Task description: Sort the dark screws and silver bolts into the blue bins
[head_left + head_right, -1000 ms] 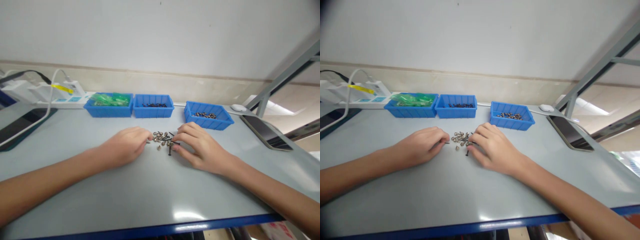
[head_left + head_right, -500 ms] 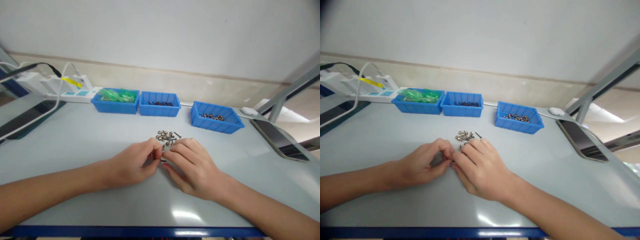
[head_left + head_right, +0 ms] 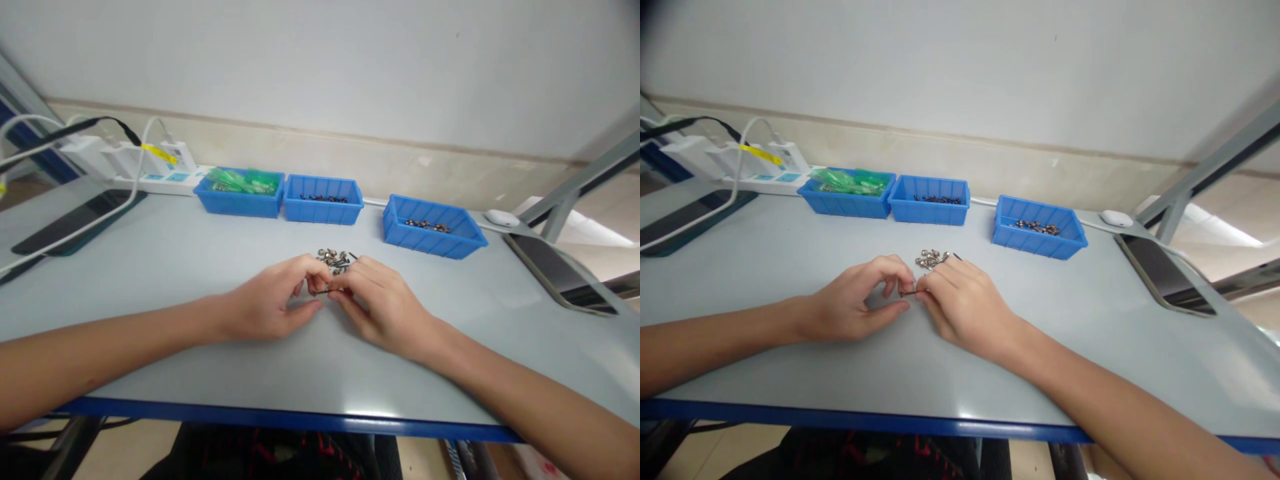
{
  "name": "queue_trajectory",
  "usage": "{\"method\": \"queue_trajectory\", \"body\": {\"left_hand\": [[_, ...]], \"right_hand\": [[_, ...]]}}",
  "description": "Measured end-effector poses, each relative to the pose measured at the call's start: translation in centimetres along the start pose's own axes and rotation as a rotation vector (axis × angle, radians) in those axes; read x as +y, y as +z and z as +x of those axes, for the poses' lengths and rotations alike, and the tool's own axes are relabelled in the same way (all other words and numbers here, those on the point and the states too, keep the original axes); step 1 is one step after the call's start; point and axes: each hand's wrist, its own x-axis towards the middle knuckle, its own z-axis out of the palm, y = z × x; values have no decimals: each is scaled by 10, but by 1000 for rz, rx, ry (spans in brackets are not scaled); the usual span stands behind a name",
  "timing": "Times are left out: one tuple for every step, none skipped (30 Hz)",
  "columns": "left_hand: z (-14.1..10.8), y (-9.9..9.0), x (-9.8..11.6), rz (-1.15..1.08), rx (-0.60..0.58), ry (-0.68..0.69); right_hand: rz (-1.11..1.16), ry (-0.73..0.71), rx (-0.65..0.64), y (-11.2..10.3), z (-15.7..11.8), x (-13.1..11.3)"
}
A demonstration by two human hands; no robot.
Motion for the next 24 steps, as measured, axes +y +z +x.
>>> {"method": "queue_trajectory", "body": {"left_hand": [[0,0,-1,-15,9,18],[0,0,-1,-29,13,32],[0,0,-2,-40,16,43],[0,-1,-2,-46,18,50],[0,-1,-2,-48,18,56],[0,-1,-2,-48,17,58],[0,-1,-2,-46,16,58],[1,-1,-2,-40,18,52],[1,-1,-2,-31,26,41],[2,-1,-2,-19,40,25],[2,-1,-2,-5,58,5],[3,-1,-2,9,77,-16],[4,-2,-2,25,90,-37],[5,-2,-2,40,95,-53],[6,-2,-1,54,88,-63],[7,-3,-1,67,71,-70],[8,-3,-1,78,50,-70],[8,-3,0,84,29,-67],[8,-3,0,86,11,-61],[8,-3,0,88,-1,-57],[8,-3,0,92,-8,-55],[7,-3,0,99,-13,-55],[7,-3,0,108,-18,-57],[7,-3,1,117,-24,-61]], "right_hand": [[7,1,20,-1,0,1],[16,-2,35,-2,0,1],[25,-7,49,-2,0,2],[31,-10,56,-3,-1,2],[37,-11,59,-3,-1,2],[41,-12,59,-3,-1,2],[43,-12,54,-2,-1,2],[46,-11,49,-2,-1,3],[47,-8,44,-2,-2,3],[47,-3,42,-1,-2,3],[46,3,44,-2,-3,4],[44,9,48,-2,-3,4],[43,13,51,-2,-3,5],[45,15,54,-3,-3,5],[49,16,56,-3,-3,6],[53,16,57,-4,-3,6],[55,15,56,-4,-3,6],[54,16,53,-5,-2,6],[52,15,51,-5,-2,6],[49,16,51,-5,-2,6],[48,16,49,-5,-1,6],[48,17,49,-5,-1,6],[51,19,48,-5,-1,6],[54,20,45,-5,-1,6]]}}
